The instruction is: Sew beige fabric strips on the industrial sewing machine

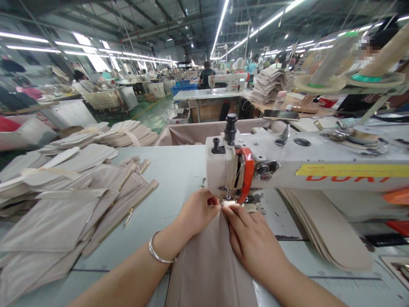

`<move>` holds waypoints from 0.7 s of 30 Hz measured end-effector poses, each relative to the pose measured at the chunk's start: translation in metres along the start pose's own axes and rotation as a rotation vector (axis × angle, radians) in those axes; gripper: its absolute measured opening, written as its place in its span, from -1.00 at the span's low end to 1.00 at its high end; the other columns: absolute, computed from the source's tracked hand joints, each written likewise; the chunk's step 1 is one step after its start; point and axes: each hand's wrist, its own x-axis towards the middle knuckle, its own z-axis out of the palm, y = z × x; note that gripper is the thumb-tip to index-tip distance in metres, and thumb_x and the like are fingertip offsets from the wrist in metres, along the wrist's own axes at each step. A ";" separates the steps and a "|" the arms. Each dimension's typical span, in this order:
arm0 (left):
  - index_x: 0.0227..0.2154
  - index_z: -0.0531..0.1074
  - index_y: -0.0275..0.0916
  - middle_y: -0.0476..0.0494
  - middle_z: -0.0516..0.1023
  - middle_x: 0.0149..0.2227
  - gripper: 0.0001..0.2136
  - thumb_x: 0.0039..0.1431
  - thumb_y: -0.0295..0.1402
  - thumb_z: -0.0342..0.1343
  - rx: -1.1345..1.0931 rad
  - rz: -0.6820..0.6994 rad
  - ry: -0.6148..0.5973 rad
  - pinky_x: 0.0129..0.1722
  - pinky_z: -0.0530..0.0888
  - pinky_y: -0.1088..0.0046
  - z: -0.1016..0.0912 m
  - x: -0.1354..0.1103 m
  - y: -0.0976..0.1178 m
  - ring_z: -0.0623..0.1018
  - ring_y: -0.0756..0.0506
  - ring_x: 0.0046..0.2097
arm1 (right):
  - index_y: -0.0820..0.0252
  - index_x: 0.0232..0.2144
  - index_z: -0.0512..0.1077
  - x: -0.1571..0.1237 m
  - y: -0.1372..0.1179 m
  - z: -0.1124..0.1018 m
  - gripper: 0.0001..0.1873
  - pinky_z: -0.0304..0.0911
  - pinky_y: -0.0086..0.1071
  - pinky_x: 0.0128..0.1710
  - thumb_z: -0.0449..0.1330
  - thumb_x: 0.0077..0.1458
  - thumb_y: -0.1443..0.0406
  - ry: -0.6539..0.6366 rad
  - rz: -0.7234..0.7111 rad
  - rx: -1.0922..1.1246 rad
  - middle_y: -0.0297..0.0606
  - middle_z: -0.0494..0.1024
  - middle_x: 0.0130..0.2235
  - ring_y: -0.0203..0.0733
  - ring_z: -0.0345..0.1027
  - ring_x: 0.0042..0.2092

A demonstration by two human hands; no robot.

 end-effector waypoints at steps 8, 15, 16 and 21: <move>-0.39 0.55 -0.22 -0.12 0.63 -0.36 -0.85 0.07 -0.47 0.07 0.085 -0.020 0.018 -0.29 0.48 0.42 0.000 0.004 0.004 0.57 -0.17 -0.27 | 0.32 0.22 0.22 0.000 -0.001 0.001 -0.48 0.19 -0.07 -0.03 0.05 0.20 0.41 0.018 -0.005 -0.019 -0.06 0.32 0.14 0.05 0.23 -0.03; -0.36 0.56 -0.22 -0.15 0.63 -0.30 -0.84 0.09 -0.49 0.08 0.117 -0.010 0.034 -0.25 0.49 0.38 0.002 0.011 0.006 0.59 -0.20 -0.20 | 0.29 0.23 0.20 0.000 -0.001 0.001 -0.47 0.18 -0.06 -0.03 0.05 0.21 0.42 -0.010 0.010 -0.004 -0.08 0.31 0.14 0.07 0.21 -0.01; -0.36 0.55 -0.22 -0.15 0.63 -0.30 -0.85 0.10 -0.49 0.08 0.121 -0.011 0.033 -0.24 0.49 0.37 0.002 0.012 0.005 0.58 -0.20 -0.20 | 0.29 0.23 0.20 0.001 -0.001 0.001 -0.47 0.18 -0.06 -0.03 0.05 0.21 0.42 -0.011 0.011 -0.003 -0.08 0.30 0.15 0.07 0.20 0.00; -0.26 0.53 -0.22 -0.17 0.61 -0.21 -0.85 0.18 -0.46 0.07 0.210 0.044 0.045 -0.12 0.50 0.30 -0.003 -0.002 0.007 0.56 -0.20 -0.11 | 0.24 0.17 0.28 0.000 0.000 -0.001 -0.56 0.17 -0.06 0.01 0.05 0.24 0.40 -0.015 0.004 0.042 -0.12 0.32 0.13 0.05 0.20 0.00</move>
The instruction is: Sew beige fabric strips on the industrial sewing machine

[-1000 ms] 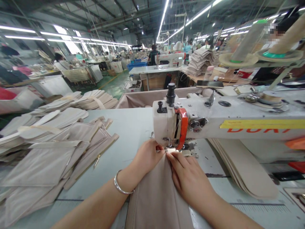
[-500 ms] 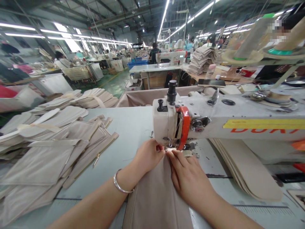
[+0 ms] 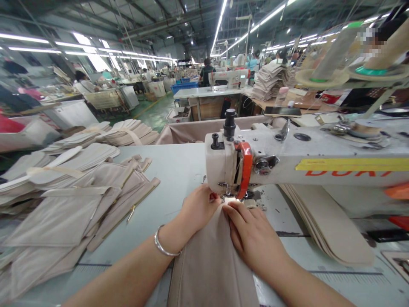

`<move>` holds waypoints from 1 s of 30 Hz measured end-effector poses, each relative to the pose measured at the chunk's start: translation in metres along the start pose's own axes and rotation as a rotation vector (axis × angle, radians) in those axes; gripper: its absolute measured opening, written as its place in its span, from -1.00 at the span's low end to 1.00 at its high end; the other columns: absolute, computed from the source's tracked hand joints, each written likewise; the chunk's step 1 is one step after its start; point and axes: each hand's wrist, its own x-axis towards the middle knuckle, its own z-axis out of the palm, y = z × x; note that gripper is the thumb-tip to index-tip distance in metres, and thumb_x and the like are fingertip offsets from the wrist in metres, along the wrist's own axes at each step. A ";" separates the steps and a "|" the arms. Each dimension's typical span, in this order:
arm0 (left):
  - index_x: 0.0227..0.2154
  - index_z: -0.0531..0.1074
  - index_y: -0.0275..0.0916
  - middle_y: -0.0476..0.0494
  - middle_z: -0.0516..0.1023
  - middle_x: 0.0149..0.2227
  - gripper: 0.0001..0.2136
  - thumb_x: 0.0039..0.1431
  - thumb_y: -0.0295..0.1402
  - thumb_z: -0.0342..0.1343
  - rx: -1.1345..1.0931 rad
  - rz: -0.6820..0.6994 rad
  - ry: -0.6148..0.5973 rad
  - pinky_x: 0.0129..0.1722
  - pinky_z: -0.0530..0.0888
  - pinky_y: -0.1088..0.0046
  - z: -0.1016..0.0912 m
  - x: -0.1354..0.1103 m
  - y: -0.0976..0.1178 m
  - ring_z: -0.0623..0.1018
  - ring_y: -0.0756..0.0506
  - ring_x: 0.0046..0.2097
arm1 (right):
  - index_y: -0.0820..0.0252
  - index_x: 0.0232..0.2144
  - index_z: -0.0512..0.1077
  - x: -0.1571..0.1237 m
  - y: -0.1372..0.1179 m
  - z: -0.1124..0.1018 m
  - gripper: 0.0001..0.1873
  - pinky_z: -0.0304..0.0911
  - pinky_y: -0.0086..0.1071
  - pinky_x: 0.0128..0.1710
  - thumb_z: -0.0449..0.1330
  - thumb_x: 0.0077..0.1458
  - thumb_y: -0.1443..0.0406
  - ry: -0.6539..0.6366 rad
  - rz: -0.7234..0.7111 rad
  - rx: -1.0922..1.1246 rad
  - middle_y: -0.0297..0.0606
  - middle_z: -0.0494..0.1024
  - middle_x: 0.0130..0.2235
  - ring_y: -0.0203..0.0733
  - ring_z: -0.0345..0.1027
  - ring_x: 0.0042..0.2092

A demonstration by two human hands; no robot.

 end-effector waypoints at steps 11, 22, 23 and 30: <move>0.12 0.34 -0.23 -0.17 0.40 0.20 -0.68 0.33 -0.41 0.01 0.175 0.284 -0.138 0.29 0.26 0.13 -0.005 -0.047 0.000 0.34 -0.17 0.25 | 0.19 0.15 0.30 -0.004 -0.001 0.002 -0.57 0.15 -0.07 -0.05 0.09 0.23 0.40 0.045 -0.006 -0.028 -0.12 0.40 0.03 0.08 0.22 -0.03; 0.05 0.39 -0.25 -0.16 0.43 0.14 -0.74 0.34 -0.44 -0.01 0.121 0.284 -0.154 0.25 0.33 0.28 -0.005 -0.040 0.002 0.40 -0.12 0.19 | 0.20 0.08 0.35 -0.005 -0.004 -0.003 -0.62 0.14 -0.10 -0.08 0.11 0.21 0.42 0.016 0.012 -0.027 -0.15 0.42 -0.02 0.01 0.24 -0.07; 0.05 0.39 -0.25 -0.16 0.44 0.14 -0.74 0.34 -0.45 -0.02 0.124 0.296 -0.152 0.26 0.32 0.28 -0.004 -0.041 0.002 0.39 -0.12 0.19 | 0.20 0.08 0.35 -0.005 -0.004 -0.004 -0.63 0.13 -0.11 -0.08 0.11 0.21 0.43 0.019 0.013 -0.019 -0.15 0.41 -0.02 0.01 0.24 -0.06; 0.04 0.38 -0.31 -0.19 0.46 0.11 -0.74 0.32 -0.49 -0.01 0.185 0.320 -0.164 0.27 0.32 0.23 -0.007 -0.039 0.008 0.38 -0.16 0.20 | 0.20 0.09 0.34 -0.006 -0.004 -0.004 -0.60 0.13 -0.12 -0.06 0.10 0.19 0.45 0.028 0.009 -0.010 -0.14 0.41 0.00 0.01 0.23 -0.04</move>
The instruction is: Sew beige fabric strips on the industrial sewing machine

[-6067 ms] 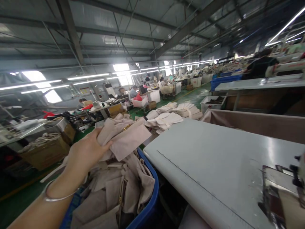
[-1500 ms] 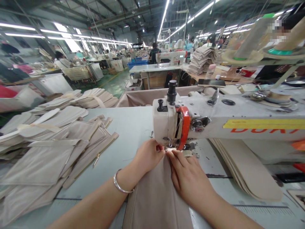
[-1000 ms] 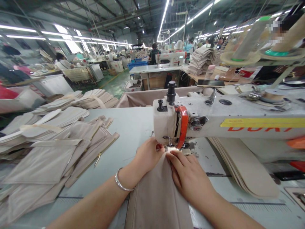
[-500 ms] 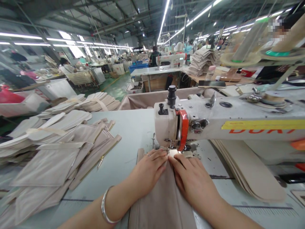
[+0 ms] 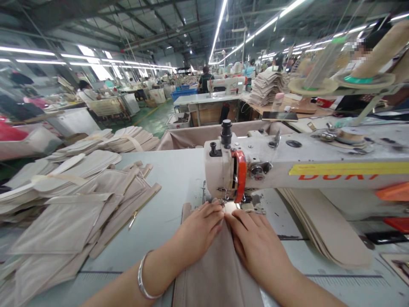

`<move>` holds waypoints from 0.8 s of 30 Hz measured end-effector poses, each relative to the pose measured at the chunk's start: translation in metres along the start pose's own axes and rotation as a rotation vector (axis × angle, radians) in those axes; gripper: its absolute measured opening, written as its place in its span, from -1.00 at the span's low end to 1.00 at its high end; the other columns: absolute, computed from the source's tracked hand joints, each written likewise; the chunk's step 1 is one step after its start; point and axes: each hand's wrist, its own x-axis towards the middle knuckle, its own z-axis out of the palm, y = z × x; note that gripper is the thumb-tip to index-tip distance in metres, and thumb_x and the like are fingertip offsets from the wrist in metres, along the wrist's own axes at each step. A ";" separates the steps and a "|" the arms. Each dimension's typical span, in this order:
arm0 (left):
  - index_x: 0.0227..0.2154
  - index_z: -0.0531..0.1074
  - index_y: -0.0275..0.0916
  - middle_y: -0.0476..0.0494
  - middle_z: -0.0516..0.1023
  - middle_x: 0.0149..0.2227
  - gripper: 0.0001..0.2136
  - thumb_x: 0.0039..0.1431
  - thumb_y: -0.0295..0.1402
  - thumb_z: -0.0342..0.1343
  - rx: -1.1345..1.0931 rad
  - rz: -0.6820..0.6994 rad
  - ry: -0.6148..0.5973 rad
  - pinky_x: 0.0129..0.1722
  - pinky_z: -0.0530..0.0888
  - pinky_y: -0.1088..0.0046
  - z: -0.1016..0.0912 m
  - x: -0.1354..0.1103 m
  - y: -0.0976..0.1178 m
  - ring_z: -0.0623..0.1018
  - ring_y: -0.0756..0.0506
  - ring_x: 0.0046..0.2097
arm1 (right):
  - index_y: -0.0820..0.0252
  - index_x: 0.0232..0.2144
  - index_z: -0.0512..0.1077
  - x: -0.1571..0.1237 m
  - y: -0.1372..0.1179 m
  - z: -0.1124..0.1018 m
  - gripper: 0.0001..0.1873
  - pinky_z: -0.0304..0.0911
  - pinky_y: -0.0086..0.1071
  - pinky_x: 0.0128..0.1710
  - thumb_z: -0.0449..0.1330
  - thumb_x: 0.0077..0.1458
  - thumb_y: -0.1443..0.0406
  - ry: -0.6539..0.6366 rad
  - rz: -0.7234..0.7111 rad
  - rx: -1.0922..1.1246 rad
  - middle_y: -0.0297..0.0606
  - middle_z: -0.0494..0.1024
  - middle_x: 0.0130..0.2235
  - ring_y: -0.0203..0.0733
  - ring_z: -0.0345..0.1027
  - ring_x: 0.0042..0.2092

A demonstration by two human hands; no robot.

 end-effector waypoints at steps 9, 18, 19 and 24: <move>0.11 0.33 -0.28 -0.21 0.42 0.15 -0.69 0.35 -0.47 -0.07 0.122 0.085 -0.018 0.31 0.23 0.18 0.000 -0.006 -0.006 0.31 -0.13 0.26 | 0.19 0.17 0.28 -0.001 0.004 0.005 -0.54 0.13 -0.10 -0.06 0.04 0.22 0.43 0.027 -0.011 -0.008 -0.13 0.39 0.03 0.03 0.23 -0.03; -0.17 0.47 -0.13 0.08 0.60 -0.09 -0.90 0.27 -0.38 0.15 0.128 0.379 0.279 0.38 0.03 0.33 0.037 -0.069 0.024 0.50 0.01 0.07 | 0.21 0.12 0.33 -0.003 0.007 0.012 -0.59 0.13 -0.09 -0.06 0.00 0.25 0.42 0.069 -0.032 -0.030 -0.13 0.41 0.01 0.01 0.25 -0.06; -0.18 0.47 -0.14 0.07 0.61 -0.10 -0.91 0.27 -0.37 0.16 0.124 0.369 0.277 0.37 0.04 0.34 0.037 -0.069 0.024 0.51 0.01 0.06 | 0.21 0.12 0.33 -0.003 0.007 0.011 -0.60 0.13 -0.09 -0.06 -0.01 0.25 0.42 0.072 -0.034 -0.033 -0.13 0.41 0.01 0.02 0.25 -0.06; -0.14 0.47 -0.19 -0.01 0.60 -0.11 -0.83 0.28 -0.26 0.13 0.055 0.330 0.178 0.37 0.06 0.36 0.020 -0.059 0.021 0.50 -0.03 0.08 | 0.21 0.13 0.31 -0.003 0.008 0.011 -0.59 0.13 -0.10 -0.07 -0.03 0.27 0.41 0.090 -0.048 -0.060 -0.14 0.41 0.03 0.03 0.25 -0.05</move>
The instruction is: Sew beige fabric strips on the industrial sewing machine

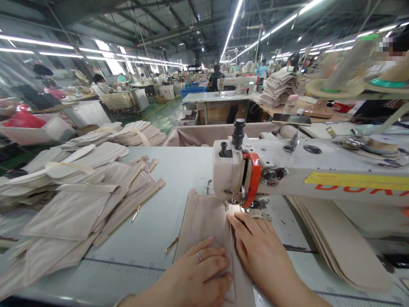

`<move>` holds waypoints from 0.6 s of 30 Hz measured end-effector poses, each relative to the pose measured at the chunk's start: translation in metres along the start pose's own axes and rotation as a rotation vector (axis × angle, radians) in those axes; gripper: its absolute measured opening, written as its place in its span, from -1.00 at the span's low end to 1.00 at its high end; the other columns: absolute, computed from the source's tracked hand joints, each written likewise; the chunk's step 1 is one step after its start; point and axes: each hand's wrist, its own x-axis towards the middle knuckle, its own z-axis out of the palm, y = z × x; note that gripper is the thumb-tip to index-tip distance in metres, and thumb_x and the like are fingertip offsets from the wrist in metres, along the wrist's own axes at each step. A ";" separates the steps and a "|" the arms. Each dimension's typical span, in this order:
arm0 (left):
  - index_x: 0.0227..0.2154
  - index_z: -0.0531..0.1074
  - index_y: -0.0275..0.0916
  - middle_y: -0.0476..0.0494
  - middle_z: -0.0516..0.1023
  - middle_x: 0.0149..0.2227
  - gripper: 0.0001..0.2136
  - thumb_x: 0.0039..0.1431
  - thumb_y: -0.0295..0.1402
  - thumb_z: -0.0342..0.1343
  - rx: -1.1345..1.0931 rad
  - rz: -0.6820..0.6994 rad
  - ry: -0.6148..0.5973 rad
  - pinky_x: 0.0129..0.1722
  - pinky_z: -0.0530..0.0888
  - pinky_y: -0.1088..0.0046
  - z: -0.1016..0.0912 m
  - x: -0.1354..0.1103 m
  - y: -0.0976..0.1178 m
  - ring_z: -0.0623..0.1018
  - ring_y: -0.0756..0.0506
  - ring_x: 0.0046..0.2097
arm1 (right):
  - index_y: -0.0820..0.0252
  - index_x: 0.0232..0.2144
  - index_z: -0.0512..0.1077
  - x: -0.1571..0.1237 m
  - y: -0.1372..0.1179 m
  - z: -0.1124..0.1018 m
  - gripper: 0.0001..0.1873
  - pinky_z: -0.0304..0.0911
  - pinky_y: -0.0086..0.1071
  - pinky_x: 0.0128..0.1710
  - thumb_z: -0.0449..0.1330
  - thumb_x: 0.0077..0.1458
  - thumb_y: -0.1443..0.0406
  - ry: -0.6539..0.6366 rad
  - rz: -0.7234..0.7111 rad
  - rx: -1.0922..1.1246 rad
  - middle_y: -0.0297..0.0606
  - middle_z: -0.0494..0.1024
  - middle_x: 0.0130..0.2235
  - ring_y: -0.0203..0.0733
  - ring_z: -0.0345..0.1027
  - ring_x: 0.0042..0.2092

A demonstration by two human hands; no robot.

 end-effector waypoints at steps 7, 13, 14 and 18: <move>-0.04 0.45 -0.24 -0.12 0.55 -0.03 -0.79 0.32 -0.39 0.04 -0.115 -0.111 -0.135 0.35 0.15 0.33 -0.021 0.020 -0.002 0.45 -0.06 0.13 | 0.18 0.16 0.29 0.000 0.004 0.003 -0.53 0.14 -0.11 -0.06 0.03 0.19 0.43 -0.050 0.001 -0.006 -0.14 0.38 0.07 0.02 0.25 -0.04; -0.02 0.44 -0.28 -0.15 0.52 -0.01 -0.78 0.31 -0.45 0.03 -0.107 -0.084 -0.168 0.36 0.12 0.30 -0.022 0.026 -0.010 0.43 -0.07 0.14 | 0.16 0.18 0.26 -0.002 0.004 0.001 -0.52 0.14 -0.09 -0.03 0.04 0.21 0.42 -0.061 0.004 0.006 -0.13 0.38 0.07 0.05 0.24 -0.02; -0.02 0.43 -0.27 -0.13 0.53 -0.02 -0.77 0.30 -0.46 0.03 -0.122 -0.082 -0.177 0.36 0.11 0.29 -0.021 0.025 -0.011 0.43 -0.07 0.13 | 0.16 0.17 0.27 -0.002 0.003 0.000 -0.54 0.14 -0.08 -0.04 0.04 0.22 0.42 -0.053 0.001 0.002 -0.13 0.38 0.06 0.05 0.24 -0.02; 0.00 0.42 -0.23 -0.13 0.56 -0.04 -0.75 0.31 -0.47 -0.01 -0.173 -0.070 -0.182 0.36 0.11 0.24 -0.017 0.019 -0.012 0.45 -0.07 0.11 | 0.15 0.12 0.31 -0.001 0.002 -0.001 -0.57 0.15 -0.09 -0.06 0.04 0.22 0.43 -0.026 -0.001 -0.002 -0.14 0.40 0.04 0.06 0.25 -0.04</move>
